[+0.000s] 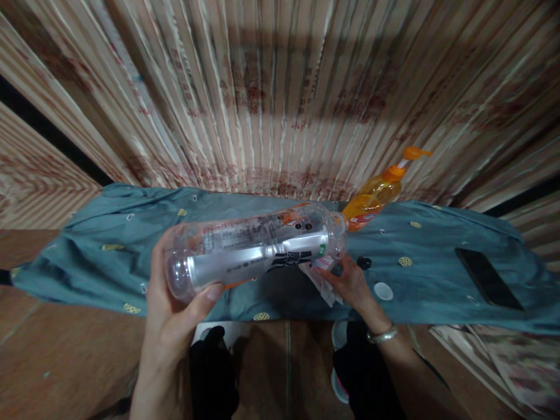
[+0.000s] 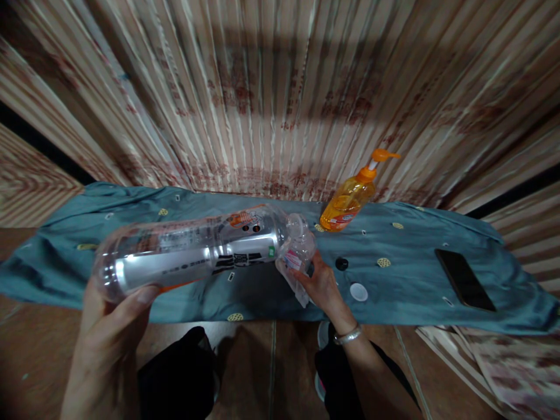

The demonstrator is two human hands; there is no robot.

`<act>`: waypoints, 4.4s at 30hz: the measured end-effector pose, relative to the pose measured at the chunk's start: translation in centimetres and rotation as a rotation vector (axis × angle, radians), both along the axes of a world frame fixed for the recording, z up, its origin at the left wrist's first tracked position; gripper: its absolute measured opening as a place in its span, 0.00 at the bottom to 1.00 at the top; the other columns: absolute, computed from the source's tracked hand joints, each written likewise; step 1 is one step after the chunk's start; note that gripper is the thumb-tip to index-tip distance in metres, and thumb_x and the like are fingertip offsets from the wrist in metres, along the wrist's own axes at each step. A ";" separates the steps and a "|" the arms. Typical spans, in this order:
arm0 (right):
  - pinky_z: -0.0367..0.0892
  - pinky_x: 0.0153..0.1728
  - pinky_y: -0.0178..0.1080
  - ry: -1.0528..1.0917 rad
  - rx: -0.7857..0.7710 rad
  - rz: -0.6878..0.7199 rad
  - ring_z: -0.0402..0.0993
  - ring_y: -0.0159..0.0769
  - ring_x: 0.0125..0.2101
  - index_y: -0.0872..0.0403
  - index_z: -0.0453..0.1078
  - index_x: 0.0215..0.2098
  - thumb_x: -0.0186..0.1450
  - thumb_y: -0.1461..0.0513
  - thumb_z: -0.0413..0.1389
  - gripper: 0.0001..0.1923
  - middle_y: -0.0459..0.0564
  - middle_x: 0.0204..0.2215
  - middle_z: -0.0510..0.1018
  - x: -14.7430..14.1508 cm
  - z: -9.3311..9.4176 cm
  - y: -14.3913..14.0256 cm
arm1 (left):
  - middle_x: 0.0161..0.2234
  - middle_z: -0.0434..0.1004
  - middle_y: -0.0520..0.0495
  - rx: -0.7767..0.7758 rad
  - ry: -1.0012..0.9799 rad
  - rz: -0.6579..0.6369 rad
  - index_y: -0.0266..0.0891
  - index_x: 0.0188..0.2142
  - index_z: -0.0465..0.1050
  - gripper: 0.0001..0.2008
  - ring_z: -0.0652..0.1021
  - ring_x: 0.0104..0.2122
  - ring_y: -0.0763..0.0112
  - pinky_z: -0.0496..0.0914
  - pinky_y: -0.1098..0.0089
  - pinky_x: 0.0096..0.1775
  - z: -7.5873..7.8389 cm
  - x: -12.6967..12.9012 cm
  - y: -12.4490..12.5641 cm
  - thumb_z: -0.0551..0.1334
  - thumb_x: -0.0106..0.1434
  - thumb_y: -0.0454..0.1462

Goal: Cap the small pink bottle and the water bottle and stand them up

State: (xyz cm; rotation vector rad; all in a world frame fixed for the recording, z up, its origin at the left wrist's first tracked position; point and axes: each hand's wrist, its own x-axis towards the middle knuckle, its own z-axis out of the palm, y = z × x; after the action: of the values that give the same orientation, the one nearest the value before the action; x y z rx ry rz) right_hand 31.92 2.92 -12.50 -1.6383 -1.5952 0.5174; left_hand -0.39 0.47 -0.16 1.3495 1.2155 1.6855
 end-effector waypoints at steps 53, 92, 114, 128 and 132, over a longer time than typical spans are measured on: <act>0.77 0.41 0.50 -0.045 0.008 -0.023 0.83 0.52 0.41 0.54 0.69 0.52 0.60 0.37 0.58 0.35 0.59 0.41 0.84 0.0 -0.1 0.0 | 0.58 0.75 0.43 -0.020 -0.031 -0.010 0.49 0.59 0.71 0.40 0.71 0.62 0.40 0.66 0.43 0.63 0.3 0.2 -0.1 0.76 0.45 0.47; 0.77 0.42 0.50 0.008 -0.020 -0.011 0.83 0.54 0.43 0.54 0.70 0.53 0.59 0.39 0.61 0.35 0.59 0.42 0.85 -0.1 0.2 0.0 | 0.59 0.74 0.45 -0.042 0.000 0.008 0.54 0.59 0.70 0.41 0.71 0.62 0.40 0.70 0.44 0.59 0.2 -0.1 -0.2 0.76 0.45 0.48; 0.77 0.40 0.50 -0.026 0.002 -0.005 0.83 0.54 0.42 0.53 0.70 0.52 0.61 0.41 0.60 0.31 0.58 0.41 0.85 0.0 0.2 0.0 | 0.59 0.74 0.44 -0.036 -0.012 -0.008 0.51 0.59 0.71 0.40 0.71 0.62 0.41 0.68 0.45 0.61 0.3 -0.1 -0.2 0.76 0.45 0.46; 0.77 0.41 0.49 0.007 0.000 -0.002 0.83 0.54 0.43 0.54 0.70 0.50 0.60 0.40 0.60 0.32 0.59 0.42 0.85 -0.1 0.2 0.0 | 0.59 0.74 0.42 -0.046 -0.025 -0.004 0.49 0.59 0.70 0.43 0.71 0.61 0.40 0.69 0.45 0.60 0.2 0.0 -0.1 0.77 0.43 0.47; 0.77 0.41 0.50 0.018 0.002 0.001 0.83 0.54 0.42 0.54 0.70 0.51 0.61 0.41 0.60 0.32 0.59 0.41 0.85 -0.2 0.3 0.0 | 0.59 0.74 0.43 -0.041 -0.008 0.005 0.49 0.59 0.71 0.42 0.71 0.61 0.39 0.66 0.41 0.62 0.1 -0.2 0.0 0.77 0.43 0.47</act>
State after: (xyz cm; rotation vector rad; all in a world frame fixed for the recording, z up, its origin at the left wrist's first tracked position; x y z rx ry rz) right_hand 31.74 2.93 -12.24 -1.6270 -1.5825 0.5295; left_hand -0.56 0.47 -0.07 1.3154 1.2433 1.6585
